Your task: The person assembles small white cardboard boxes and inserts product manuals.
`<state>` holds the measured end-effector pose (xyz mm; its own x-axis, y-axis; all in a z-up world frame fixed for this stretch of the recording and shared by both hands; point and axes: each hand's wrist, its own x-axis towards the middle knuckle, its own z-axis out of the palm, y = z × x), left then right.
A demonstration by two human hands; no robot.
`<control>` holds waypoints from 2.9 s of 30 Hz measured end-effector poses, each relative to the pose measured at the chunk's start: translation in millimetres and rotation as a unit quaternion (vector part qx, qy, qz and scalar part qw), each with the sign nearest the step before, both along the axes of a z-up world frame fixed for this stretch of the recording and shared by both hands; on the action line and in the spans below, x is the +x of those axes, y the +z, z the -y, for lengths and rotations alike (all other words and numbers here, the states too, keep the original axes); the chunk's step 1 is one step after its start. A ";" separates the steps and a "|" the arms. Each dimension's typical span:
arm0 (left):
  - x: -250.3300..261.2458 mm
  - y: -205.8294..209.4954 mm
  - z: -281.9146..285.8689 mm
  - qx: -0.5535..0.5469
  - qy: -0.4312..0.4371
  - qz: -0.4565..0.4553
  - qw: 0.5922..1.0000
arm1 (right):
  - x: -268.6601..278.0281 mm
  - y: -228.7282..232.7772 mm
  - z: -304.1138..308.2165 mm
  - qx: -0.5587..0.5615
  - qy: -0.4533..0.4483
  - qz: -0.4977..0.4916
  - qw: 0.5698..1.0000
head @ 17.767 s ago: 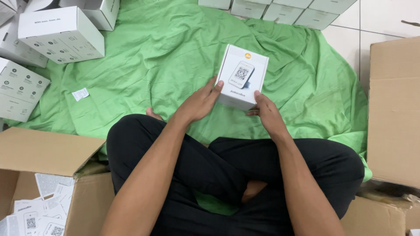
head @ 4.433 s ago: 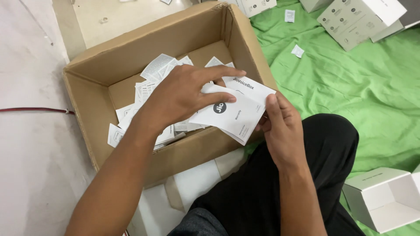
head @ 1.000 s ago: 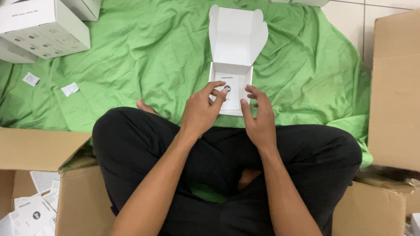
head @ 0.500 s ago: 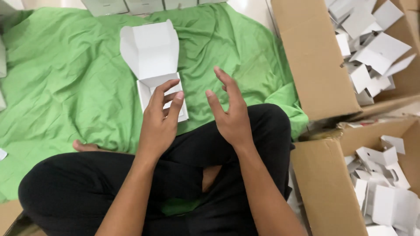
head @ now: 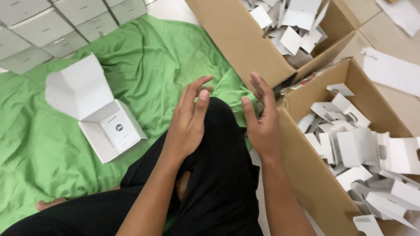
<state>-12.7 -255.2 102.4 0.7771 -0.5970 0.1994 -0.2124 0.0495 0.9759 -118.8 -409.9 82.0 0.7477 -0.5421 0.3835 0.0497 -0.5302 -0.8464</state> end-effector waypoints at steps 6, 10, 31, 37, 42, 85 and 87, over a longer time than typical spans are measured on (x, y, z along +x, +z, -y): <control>-41.4 -2.7 74.9 -0.024 -0.141 -0.012 0.990 | -62.2 -4.3 45.4 0.005 -0.086 -0.002 0.996; -65.5 -21.4 110.3 -0.044 -0.226 -0.036 0.972 | -94.6 -12.1 70.6 -0.029 -0.151 -0.040 0.987; -112.5 -73.6 136.3 0.026 -0.255 -0.075 0.964 | -146.1 -82.3 183.8 -0.220 -0.301 -0.296 0.880; -110.5 -65.1 134.7 0.004 -0.213 -0.096 0.972 | -145.3 -17.2 143.4 -0.034 -0.320 -0.099 0.942; -105.4 -60.5 125.9 -0.028 -0.196 -0.113 0.974 | -154.1 -2.0 125.9 0.163 -0.198 0.077 0.964; -3.8 -55.9 -235.0 0.066 0.197 0.024 0.978 | 54.2 -35.3 -132.9 0.445 0.321 -0.131 0.826; 4.1 -62.7 -247.7 0.077 0.208 0.035 0.975 | 64.8 -38.5 -142.9 0.415 0.332 -0.143 0.835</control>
<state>-8.6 -7.5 39.7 0.9459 -0.2613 0.1923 -0.2483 -0.2014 0.9475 -54.1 -267.0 43.5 0.9859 0.0382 -0.1629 -0.1667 0.3093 -0.9362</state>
